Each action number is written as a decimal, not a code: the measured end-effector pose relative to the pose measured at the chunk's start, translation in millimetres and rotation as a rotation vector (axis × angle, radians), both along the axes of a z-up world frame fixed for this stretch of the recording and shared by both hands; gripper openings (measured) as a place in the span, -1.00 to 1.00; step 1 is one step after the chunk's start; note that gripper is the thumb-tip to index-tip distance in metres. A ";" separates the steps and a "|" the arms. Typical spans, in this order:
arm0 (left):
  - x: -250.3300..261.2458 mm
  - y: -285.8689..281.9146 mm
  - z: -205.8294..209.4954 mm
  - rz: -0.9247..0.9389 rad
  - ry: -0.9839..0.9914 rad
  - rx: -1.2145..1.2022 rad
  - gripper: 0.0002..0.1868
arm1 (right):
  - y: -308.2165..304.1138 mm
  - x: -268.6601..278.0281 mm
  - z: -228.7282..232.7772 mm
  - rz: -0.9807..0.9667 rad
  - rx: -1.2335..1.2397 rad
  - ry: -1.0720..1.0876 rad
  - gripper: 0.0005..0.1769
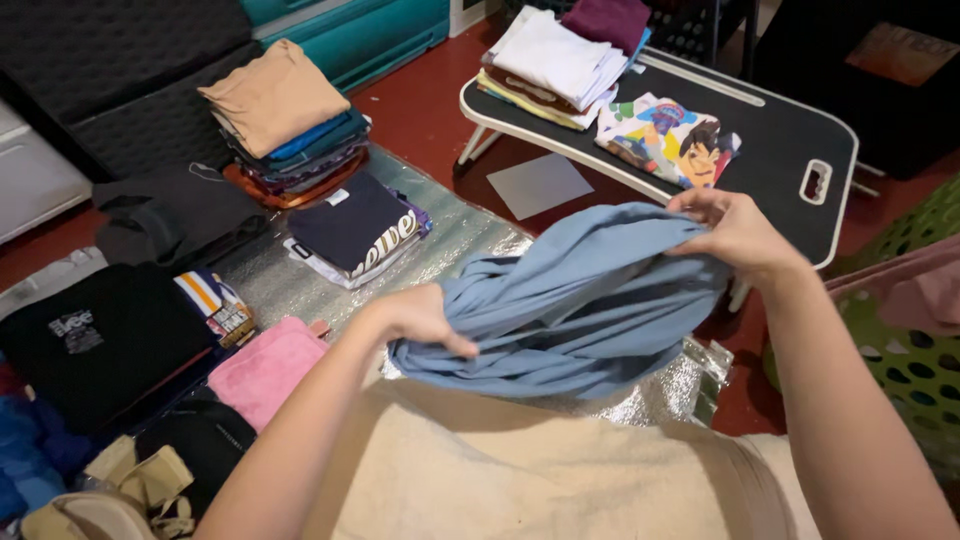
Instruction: The person folds several pieces of clothing, including a patterned cloth, a blue t-shirt, a pink t-shirt, and black shorts. They take each item from a green laundry basket, fold it neatly, and place it on a stack on the floor.
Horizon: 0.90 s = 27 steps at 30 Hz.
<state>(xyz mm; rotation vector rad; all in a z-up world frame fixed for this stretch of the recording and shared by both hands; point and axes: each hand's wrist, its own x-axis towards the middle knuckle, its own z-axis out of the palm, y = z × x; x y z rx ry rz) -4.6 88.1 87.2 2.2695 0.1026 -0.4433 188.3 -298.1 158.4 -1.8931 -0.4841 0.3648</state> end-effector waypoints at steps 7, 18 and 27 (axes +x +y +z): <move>16.0 -6.8 -23.1 0.551 -0.038 -1.091 -0.37 | -27.0 21.7 -65.3 0.030 0.210 0.287 -0.56; 31.7 -4.6 -32.7 0.123 0.143 -1.256 -0.37 | 25.7 -18.0 -75.6 -0.419 0.022 -0.612 -0.75; 49.3 -75.7 -11.7 0.207 -0.007 -1.494 -0.45 | 102.8 -91.1 -147.9 0.294 0.954 0.286 -0.61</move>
